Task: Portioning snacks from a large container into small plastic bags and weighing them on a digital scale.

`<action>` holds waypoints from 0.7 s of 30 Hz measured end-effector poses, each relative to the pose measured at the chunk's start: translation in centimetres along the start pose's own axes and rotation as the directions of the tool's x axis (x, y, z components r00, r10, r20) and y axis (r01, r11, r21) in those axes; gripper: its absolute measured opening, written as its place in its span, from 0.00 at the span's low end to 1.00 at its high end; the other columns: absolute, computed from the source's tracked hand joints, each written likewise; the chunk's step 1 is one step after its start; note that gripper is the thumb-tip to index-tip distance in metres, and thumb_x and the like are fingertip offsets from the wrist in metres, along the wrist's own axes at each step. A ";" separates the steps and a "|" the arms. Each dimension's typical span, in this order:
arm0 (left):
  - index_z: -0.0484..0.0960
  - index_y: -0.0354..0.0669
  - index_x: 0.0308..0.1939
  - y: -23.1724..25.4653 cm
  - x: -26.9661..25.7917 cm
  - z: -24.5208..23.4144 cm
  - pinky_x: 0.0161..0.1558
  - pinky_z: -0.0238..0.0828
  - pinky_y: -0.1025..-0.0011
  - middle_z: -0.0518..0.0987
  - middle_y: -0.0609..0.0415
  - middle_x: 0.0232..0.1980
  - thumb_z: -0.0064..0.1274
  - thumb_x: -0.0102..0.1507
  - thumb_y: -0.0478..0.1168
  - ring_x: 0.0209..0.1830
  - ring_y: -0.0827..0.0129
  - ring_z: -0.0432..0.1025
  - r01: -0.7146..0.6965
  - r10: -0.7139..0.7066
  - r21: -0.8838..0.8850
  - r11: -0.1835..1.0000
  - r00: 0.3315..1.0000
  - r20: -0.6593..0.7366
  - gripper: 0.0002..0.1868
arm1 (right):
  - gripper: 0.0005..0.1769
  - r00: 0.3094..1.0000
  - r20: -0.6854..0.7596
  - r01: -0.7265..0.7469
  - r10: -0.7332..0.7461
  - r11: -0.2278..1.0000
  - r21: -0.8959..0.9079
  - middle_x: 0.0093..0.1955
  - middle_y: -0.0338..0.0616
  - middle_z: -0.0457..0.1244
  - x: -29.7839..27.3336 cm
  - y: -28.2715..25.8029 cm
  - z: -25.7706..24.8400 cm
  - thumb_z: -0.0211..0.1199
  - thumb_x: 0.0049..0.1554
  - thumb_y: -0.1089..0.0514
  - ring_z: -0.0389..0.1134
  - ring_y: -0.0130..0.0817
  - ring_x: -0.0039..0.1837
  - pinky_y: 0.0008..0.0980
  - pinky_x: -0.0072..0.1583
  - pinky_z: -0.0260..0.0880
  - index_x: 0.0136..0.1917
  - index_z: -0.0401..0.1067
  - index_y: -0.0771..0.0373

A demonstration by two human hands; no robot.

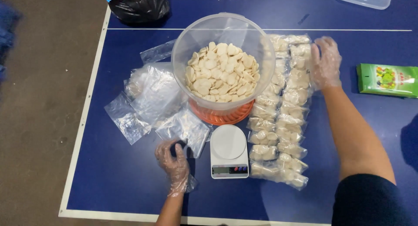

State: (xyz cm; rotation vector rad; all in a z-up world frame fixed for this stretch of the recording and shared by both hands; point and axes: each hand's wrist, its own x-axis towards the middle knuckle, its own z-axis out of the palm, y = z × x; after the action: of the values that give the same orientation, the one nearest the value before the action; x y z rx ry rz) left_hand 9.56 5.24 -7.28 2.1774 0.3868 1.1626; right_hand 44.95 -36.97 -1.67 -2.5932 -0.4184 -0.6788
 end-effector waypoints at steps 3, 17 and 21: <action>0.82 0.39 0.51 -2.5 0.2 1.2 0.68 0.61 0.45 0.76 0.45 0.58 0.58 0.66 0.46 0.61 0.50 0.71 0.003 -0.004 0.197 0.980 1.000 0.008 0.16 | 0.25 0.995 -0.089 0.050 -0.048 0.999 0.016 0.56 0.63 0.68 -6.0 1.8 -2.1 0.40 0.74 0.57 0.66 0.54 0.60 0.50 0.61 0.65 0.56 0.75 0.76; 0.86 0.53 0.37 -4.0 1.4 2.8 0.63 0.55 0.54 0.82 0.58 0.47 0.58 0.63 0.47 0.54 0.60 0.73 0.087 -0.115 0.245 0.966 0.988 0.100 0.06 | 0.17 0.945 -0.315 0.065 -0.090 0.994 -0.090 0.51 0.60 0.68 -25.9 -1.1 -7.3 0.49 0.75 0.66 0.67 0.55 0.55 0.50 0.61 0.67 0.52 0.77 0.75; 0.82 0.43 0.41 -4.0 1.8 2.1 0.62 0.70 0.53 0.83 0.55 0.48 0.61 0.63 0.33 0.55 0.52 0.74 -0.096 0.096 0.004 0.995 0.989 -0.110 0.04 | 0.17 0.920 -0.390 0.015 -0.042 0.997 -0.072 0.51 0.59 0.68 -27.6 -1.4 -7.3 0.49 0.73 0.66 0.68 0.52 0.55 0.48 0.60 0.68 0.51 0.78 0.75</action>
State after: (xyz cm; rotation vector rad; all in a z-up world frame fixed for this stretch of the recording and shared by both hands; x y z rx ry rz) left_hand 12.41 8.37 -9.56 2.1572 0.3307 1.3389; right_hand 18.49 -44.07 -9.82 -2.4299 -0.3080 -1.2113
